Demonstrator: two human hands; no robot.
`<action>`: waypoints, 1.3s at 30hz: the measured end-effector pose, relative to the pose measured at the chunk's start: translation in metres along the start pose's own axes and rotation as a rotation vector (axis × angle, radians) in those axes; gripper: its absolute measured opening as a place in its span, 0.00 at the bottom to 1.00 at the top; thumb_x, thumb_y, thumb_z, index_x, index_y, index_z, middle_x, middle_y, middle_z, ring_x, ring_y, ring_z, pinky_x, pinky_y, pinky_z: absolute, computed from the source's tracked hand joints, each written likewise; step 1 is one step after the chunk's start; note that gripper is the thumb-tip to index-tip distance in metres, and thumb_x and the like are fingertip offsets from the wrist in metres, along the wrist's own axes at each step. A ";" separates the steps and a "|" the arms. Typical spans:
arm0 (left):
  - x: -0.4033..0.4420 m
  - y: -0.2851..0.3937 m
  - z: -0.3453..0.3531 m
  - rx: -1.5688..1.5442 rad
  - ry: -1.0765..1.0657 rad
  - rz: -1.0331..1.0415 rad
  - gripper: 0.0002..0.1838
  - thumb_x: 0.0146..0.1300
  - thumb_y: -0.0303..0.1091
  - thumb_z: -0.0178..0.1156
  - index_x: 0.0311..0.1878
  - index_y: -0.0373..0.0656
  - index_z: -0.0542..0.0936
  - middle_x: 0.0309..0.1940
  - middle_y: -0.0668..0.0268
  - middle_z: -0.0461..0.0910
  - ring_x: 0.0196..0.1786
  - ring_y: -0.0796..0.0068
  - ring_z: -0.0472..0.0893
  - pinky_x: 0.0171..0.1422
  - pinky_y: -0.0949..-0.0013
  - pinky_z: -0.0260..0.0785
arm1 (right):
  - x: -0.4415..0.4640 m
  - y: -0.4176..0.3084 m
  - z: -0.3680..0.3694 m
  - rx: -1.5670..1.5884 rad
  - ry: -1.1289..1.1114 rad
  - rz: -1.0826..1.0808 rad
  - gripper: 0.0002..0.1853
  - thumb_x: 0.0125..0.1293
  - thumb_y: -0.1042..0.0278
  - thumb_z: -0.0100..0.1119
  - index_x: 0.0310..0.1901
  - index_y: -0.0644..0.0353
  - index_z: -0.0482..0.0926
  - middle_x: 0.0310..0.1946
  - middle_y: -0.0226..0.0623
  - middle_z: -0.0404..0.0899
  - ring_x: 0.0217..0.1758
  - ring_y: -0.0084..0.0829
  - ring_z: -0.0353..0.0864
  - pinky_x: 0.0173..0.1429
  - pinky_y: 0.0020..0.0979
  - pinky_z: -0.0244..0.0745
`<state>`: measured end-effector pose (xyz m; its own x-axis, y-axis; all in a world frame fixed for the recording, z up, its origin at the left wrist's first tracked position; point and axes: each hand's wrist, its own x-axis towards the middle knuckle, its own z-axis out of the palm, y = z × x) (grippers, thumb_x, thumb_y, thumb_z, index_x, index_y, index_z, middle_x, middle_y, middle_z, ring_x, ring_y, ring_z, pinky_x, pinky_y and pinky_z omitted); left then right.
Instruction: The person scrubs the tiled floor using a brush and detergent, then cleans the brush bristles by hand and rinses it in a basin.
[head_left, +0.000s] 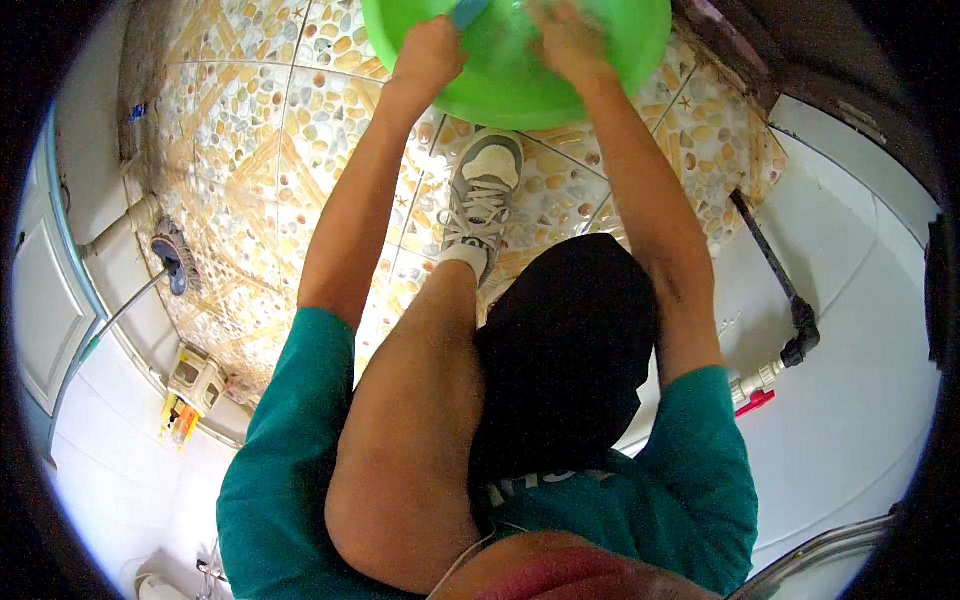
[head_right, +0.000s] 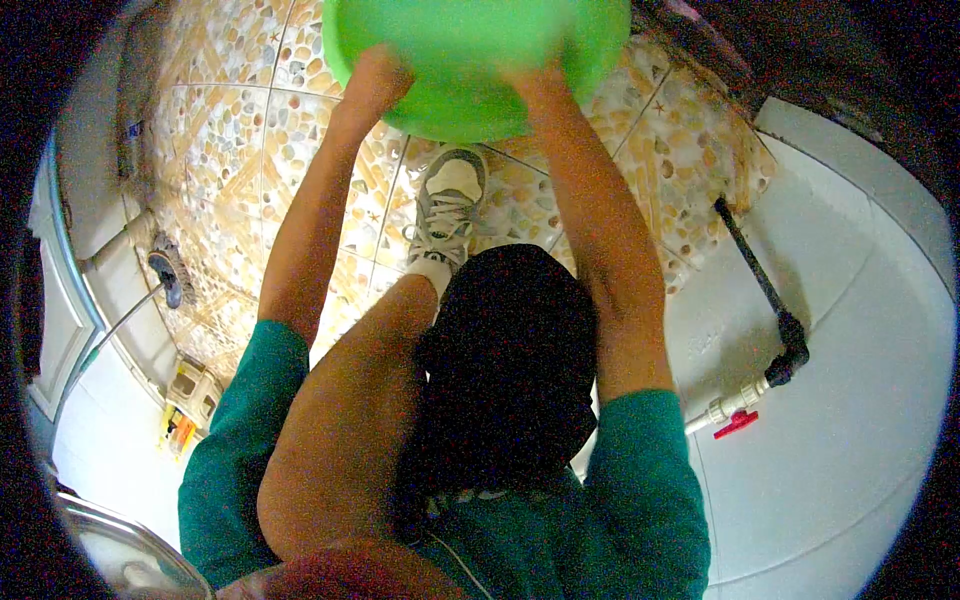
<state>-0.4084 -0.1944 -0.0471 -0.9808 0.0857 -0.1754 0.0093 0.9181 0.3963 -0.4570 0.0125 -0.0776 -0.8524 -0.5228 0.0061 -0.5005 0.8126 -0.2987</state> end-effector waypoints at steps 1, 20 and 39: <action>0.003 -0.003 0.003 -0.011 -0.032 -0.016 0.10 0.50 0.30 0.57 0.28 0.30 0.76 0.27 0.41 0.78 0.34 0.42 0.79 0.41 0.50 0.73 | 0.013 -0.010 0.009 -0.004 0.012 0.387 0.33 0.62 0.60 0.55 0.67 0.57 0.59 0.70 0.44 0.53 0.72 0.46 0.50 0.71 0.54 0.46; -0.036 -0.007 -0.027 -0.196 0.091 -0.201 0.20 0.63 0.48 0.56 0.39 0.36 0.78 0.24 0.49 0.79 0.29 0.50 0.81 0.37 0.55 0.73 | -0.080 -0.029 -0.064 0.500 0.270 0.702 0.21 0.55 0.60 0.64 0.47 0.63 0.76 0.51 0.47 0.72 0.49 0.40 0.73 0.51 0.41 0.68; -0.164 0.102 -0.168 -0.555 -0.354 -0.316 0.19 0.64 0.48 0.56 0.35 0.38 0.78 0.16 0.69 0.72 0.16 0.82 0.71 0.19 0.75 0.65 | -0.221 -0.144 -0.246 1.057 0.217 1.584 0.23 0.57 0.70 0.55 0.57 0.63 0.71 0.41 0.47 0.78 0.34 0.31 0.77 0.35 0.41 0.69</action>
<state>-0.2789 -0.1799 0.1731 -0.7980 0.0554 -0.6002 -0.4557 0.5962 0.6609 -0.2334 0.0740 0.1986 -0.4129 0.5344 -0.7375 0.8501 -0.0644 -0.5227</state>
